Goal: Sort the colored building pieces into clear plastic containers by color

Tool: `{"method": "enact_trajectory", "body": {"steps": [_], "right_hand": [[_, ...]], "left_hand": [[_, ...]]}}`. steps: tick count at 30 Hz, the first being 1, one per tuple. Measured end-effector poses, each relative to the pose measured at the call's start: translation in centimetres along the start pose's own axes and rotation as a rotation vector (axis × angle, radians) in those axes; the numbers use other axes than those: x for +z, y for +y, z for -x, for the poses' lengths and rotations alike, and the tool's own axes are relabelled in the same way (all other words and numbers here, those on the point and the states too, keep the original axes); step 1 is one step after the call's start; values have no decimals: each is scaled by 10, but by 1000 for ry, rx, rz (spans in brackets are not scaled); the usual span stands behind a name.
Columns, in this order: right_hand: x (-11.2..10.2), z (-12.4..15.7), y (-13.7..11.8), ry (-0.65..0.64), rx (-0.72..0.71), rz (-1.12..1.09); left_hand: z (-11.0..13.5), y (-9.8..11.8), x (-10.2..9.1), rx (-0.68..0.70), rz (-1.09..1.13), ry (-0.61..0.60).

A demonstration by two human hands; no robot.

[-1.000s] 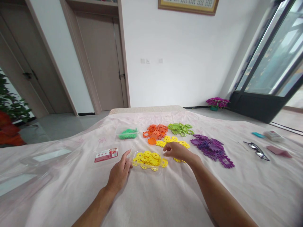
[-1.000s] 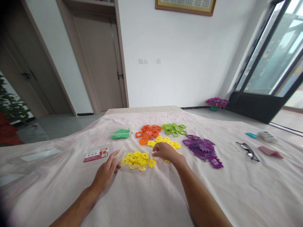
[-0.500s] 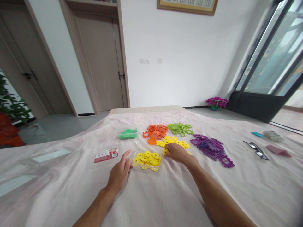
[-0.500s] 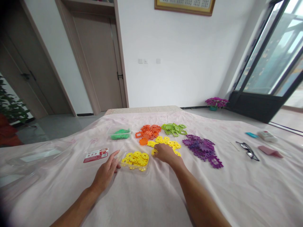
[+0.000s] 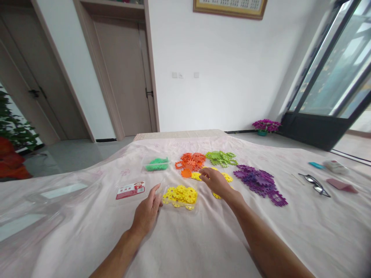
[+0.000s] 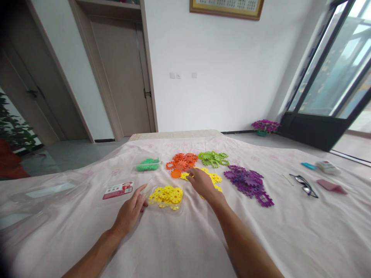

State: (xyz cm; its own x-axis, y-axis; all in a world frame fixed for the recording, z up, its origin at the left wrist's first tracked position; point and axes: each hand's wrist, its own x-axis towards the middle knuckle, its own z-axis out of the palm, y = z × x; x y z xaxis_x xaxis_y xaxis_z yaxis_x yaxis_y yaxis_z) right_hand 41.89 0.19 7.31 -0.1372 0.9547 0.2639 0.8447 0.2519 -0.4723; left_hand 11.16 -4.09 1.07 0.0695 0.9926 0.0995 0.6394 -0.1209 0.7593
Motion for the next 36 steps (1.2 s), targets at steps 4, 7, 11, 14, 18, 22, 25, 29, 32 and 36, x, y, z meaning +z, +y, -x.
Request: {"method": "enact_trajectory", "body": {"steps": [4, 7, 11, 14, 18, 22, 25, 29, 32, 36], "right_hand": [[4, 1, 10, -15, -41, 198], [16, 3, 9, -70, -104, 239], [37, 5, 8, -127, -147, 270], [47, 7, 10, -146, -144, 308], [51, 7, 11, -140, -112, 353], [52, 4, 9, -108, -81, 356], [52, 2, 7, -88, -61, 371], [53, 0, 6, -105, -57, 383], [52, -1, 5, -121, -70, 387], [45, 0, 2, -132, -98, 365]], "left_hand": [[0, -1, 0, 8, 2, 10], [0, -2, 1, 9, 3, 14], [-1, -4, 2, 8, 8, 15], [-1, -5, 2, 10, 16, 11], [-1, -5, 2, 36, 19, 23], [-1, -6, 3, 43, 18, 28], [-1, -6, 3, 28, 21, 23], [0, -3, 2, 13, 18, 14], [0, -2, 1, 8, 18, 16], [-1, -3, 2, 2, 20, 13]]}}
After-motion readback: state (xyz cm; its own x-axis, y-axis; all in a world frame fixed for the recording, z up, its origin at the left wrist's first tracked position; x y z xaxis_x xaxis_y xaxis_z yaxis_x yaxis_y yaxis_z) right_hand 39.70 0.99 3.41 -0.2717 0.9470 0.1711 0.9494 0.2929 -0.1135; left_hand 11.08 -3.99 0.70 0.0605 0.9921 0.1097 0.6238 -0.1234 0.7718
